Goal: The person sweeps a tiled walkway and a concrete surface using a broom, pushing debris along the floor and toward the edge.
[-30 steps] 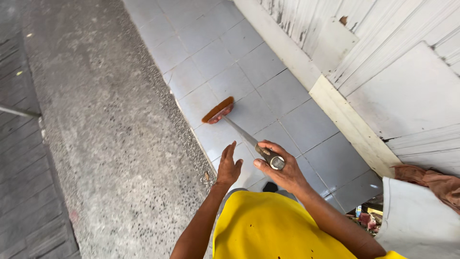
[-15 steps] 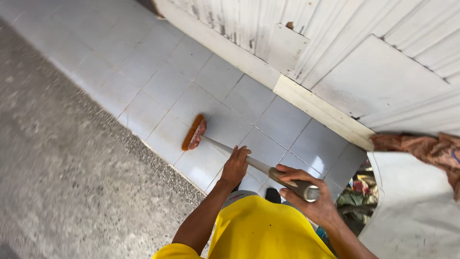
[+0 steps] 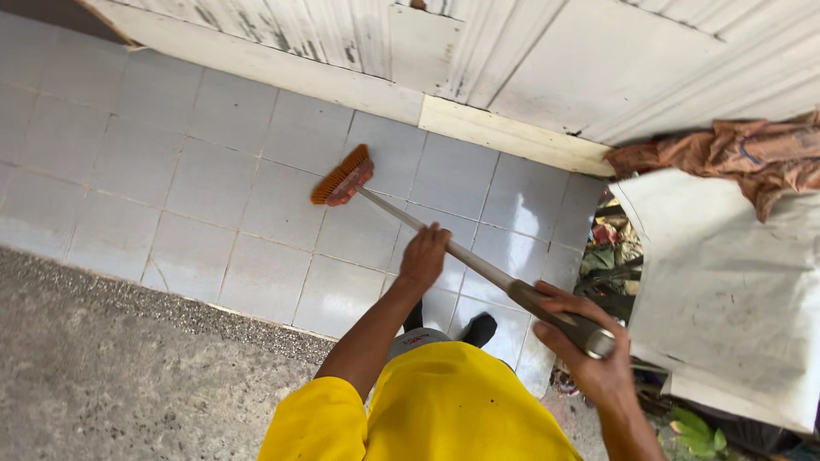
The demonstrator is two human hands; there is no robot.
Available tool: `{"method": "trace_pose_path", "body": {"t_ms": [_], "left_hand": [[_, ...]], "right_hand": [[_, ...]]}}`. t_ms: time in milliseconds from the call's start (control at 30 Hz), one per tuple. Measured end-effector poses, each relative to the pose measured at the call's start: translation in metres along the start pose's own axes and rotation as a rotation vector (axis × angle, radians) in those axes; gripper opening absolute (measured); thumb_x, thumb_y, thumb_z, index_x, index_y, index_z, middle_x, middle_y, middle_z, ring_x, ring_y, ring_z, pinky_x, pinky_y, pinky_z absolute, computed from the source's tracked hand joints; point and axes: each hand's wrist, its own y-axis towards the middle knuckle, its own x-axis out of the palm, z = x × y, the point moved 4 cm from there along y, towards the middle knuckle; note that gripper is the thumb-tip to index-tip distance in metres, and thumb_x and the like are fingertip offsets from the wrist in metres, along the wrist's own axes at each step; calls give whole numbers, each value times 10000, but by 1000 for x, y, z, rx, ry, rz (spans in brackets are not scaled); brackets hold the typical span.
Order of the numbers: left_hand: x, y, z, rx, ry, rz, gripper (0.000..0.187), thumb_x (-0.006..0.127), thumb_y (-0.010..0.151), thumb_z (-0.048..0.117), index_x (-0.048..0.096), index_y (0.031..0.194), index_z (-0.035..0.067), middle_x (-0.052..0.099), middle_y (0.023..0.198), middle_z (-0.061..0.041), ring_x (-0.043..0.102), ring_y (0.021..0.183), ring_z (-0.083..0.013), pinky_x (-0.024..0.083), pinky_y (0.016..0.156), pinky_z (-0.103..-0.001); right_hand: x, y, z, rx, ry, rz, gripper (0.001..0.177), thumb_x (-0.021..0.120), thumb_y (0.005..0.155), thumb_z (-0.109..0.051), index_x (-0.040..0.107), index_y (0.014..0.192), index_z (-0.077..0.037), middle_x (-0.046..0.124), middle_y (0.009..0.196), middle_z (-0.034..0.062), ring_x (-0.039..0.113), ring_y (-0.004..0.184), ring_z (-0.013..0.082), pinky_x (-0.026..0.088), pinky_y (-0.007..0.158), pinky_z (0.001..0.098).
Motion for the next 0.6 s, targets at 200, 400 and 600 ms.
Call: {"method": "trace_pose_path", "body": {"t_ms": [200, 400, 600], "left_hand": [[12, 9, 72, 208, -31, -368, 112, 598, 965, 76, 629, 1073, 68, 678, 1268, -171, 562, 1292, -481, 521, 950, -545], [36, 29, 73, 125, -87, -280, 182, 586, 985, 69, 635, 1161, 78, 557, 1419, -282, 511, 1311, -482, 507, 984, -515], [99, 25, 89, 86, -52, -381, 289, 591, 932, -19, 607, 1205, 75, 452, 1462, -351, 454, 1329, -505, 488, 1009, -508]], "right_hand": [[-51, -52, -14, 162, -44, 274, 322, 805, 684, 27, 769, 997, -39, 759, 1259, 165, 736, 1153, 292, 611, 890, 426], [-60, -50, 21, -26, 73, 299, 290, 807, 753, -43, 756, 1037, -67, 732, 1295, 173, 702, 1215, 295, 592, 989, 429], [-78, -68, 58, 0, 106, 348, 284, 822, 759, -52, 763, 1035, -79, 741, 1272, 166, 701, 1212, 291, 576, 1018, 453]]}}
